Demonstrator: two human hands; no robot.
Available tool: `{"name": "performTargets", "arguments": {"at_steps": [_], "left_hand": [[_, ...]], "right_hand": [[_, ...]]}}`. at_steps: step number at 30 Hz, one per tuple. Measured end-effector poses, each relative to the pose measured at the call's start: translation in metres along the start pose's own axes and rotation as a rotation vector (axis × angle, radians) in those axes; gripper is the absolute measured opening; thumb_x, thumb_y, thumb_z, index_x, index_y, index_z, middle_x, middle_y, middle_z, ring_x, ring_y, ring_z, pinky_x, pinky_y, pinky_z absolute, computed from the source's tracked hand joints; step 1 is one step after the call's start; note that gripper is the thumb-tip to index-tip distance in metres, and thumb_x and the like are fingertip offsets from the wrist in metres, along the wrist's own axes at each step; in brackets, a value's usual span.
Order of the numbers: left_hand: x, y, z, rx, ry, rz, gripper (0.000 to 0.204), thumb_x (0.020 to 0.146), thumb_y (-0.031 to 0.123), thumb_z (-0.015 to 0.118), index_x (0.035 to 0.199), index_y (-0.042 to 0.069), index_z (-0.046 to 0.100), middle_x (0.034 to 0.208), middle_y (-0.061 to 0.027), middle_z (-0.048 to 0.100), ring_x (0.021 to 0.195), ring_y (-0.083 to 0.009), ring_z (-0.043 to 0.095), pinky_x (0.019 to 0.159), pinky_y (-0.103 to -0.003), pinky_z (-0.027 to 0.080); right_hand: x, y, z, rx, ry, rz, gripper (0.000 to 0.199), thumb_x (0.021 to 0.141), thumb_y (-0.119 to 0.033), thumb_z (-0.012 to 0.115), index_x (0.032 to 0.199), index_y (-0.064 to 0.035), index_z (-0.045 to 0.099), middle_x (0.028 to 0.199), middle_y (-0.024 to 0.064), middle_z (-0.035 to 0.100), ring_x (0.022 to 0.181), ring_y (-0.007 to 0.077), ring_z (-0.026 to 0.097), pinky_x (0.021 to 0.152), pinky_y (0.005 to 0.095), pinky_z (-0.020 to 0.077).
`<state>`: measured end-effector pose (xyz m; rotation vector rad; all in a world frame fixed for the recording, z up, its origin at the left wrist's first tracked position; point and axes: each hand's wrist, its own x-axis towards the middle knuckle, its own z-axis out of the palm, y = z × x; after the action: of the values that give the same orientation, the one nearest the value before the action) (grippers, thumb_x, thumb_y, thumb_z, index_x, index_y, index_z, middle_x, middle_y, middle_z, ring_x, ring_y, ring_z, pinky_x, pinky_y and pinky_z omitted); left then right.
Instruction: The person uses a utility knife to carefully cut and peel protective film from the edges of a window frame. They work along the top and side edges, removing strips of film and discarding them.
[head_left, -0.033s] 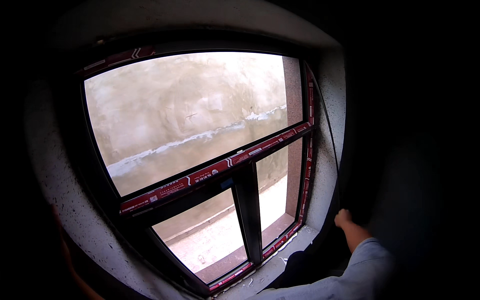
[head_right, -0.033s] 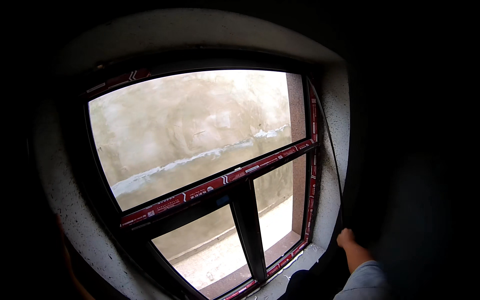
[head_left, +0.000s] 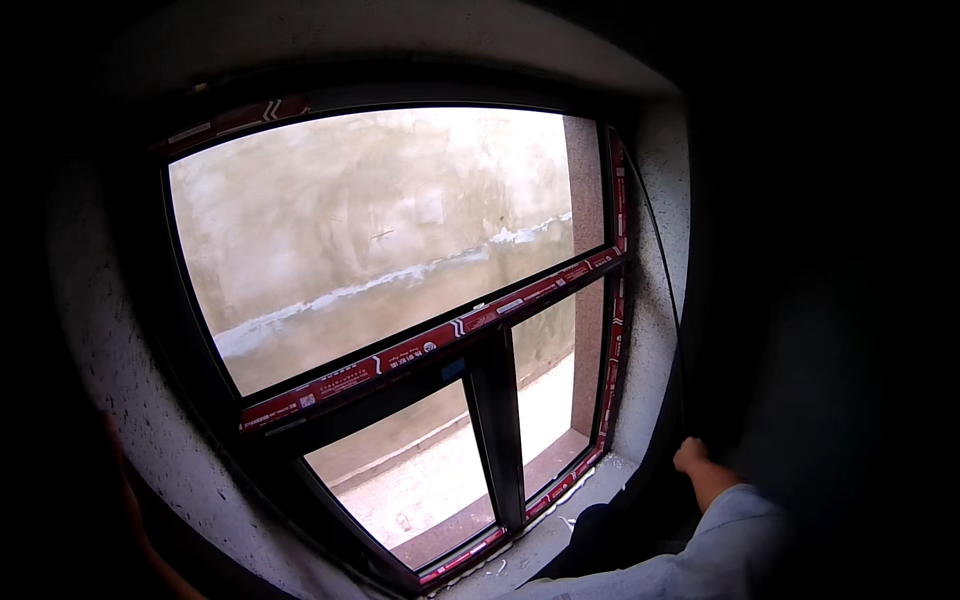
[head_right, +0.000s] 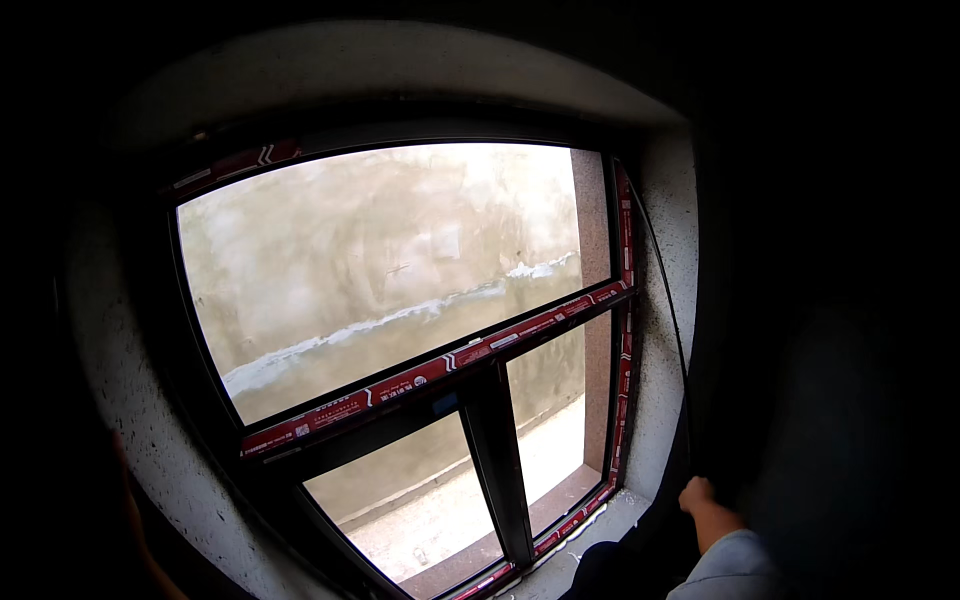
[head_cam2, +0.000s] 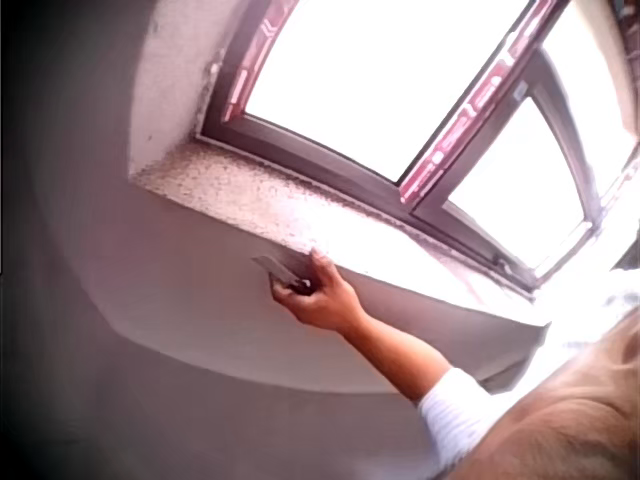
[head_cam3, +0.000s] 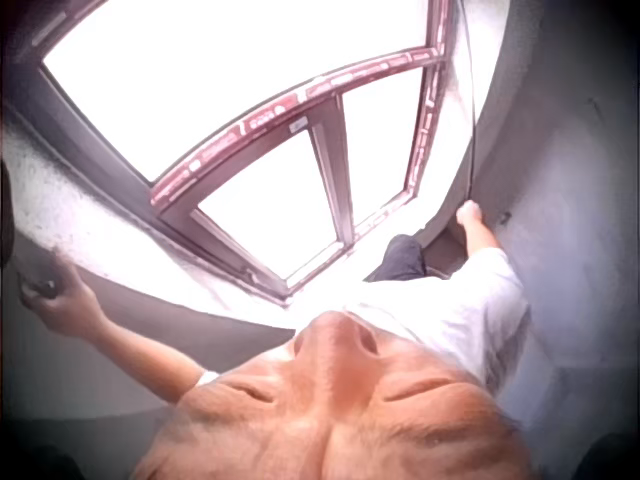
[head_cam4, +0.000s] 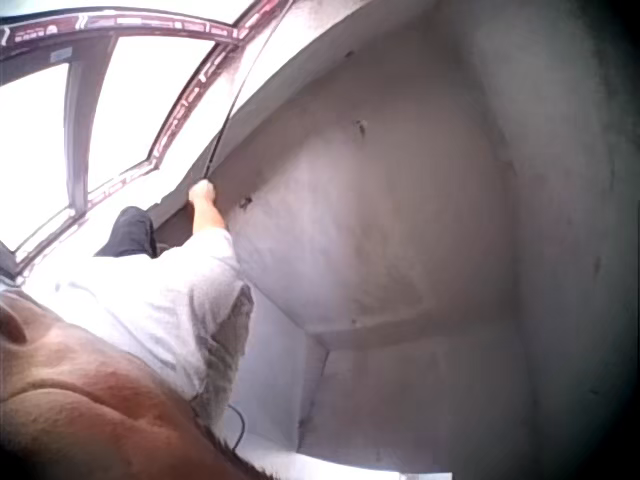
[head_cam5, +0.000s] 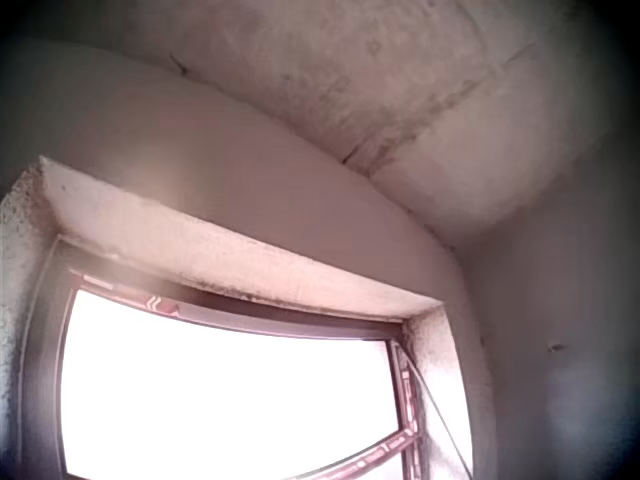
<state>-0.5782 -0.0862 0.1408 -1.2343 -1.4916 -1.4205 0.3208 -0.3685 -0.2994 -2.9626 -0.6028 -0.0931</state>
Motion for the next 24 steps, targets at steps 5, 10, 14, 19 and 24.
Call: {"name": "performTargets", "arguments": {"at_steps": [5, 10, 14, 19, 24], "left_hand": [[-0.002, -0.012, 0.009, 0.015, 0.042, 0.113, 0.083, 0.092, 0.063, 0.063, 0.15, 0.008, 0.043, 0.142, -0.0195, 0.056, 0.127, -0.0318, 0.058, 0.107, -0.044, 0.049], [0.007, 0.022, -0.053, 0.157, 0.039, -0.058, 0.081, 0.093, 0.065, 0.059, 0.148, 0.008, 0.046, 0.142, -0.0179, 0.057, 0.128, -0.03, 0.057, 0.108, -0.04, 0.047], [-0.01, 0.038, -0.025, 0.058, -0.285, -0.199, 0.096, 0.09, 0.072, 0.058, 0.153, 0.003, 0.037, 0.136, -0.0217, 0.058, 0.118, -0.0313, 0.061, 0.091, -0.04, 0.055], [0.008, 0.08, -0.061, -0.062, -0.052, -0.045, 0.099, 0.087, 0.07, 0.063, 0.152, 0.0, 0.036, 0.136, -0.0253, 0.055, 0.12, -0.0349, 0.06, 0.091, -0.043, 0.056], [0.015, 0.076, -0.073, -0.158, -0.122, -0.004, 0.09, 0.087, 0.061, 0.069, 0.146, -0.001, 0.042, 0.122, -0.0224, 0.06, 0.109, -0.0328, 0.064, 0.084, -0.041, 0.058]], "right_hand": [[-0.079, 0.026, 0.031, -0.021, -0.355, 0.148, 0.02, 0.088, -0.017, 0.062, 0.101, -0.0051, 0.073, 0.101, 0.0163, 0.071, 0.097, 0.0327, 0.069, 0.088, 0.041, 0.0552], [-0.09, 0.039, 0.09, 0.177, -0.269, 0.309, 0.016, 0.089, -0.013, 0.058, 0.097, -0.0058, 0.069, 0.09, 0.0144, 0.069, 0.084, 0.0303, 0.067, 0.082, 0.0403, 0.0545], [-0.034, 0.18, 0.133, 0.685, 0.692, 0.449, 0.013, 0.09, -0.011, 0.055, 0.093, -0.0063, 0.066, 0.081, 0.0128, 0.067, 0.075, 0.0283, 0.066, 0.077, 0.0396, 0.0539], [-0.07, -0.145, -0.228, 1.969, 0.0, -0.392, 0.021, 0.091, -0.027, 0.054, 0.076, -0.0122, 0.047, 0.054, -0.002, 0.038, 0.042, 0.0091, 0.039, 0.041, 0.0257, 0.0366], [-0.135, -0.355, -0.47, 1.272, 0.704, -1.218, 0.028, 0.093, -0.022, 0.071, 0.079, -0.0058, 0.053, 0.065, 0.0006, 0.047, 0.06, 0.0101, 0.049, 0.057, 0.0297, 0.042]]}}
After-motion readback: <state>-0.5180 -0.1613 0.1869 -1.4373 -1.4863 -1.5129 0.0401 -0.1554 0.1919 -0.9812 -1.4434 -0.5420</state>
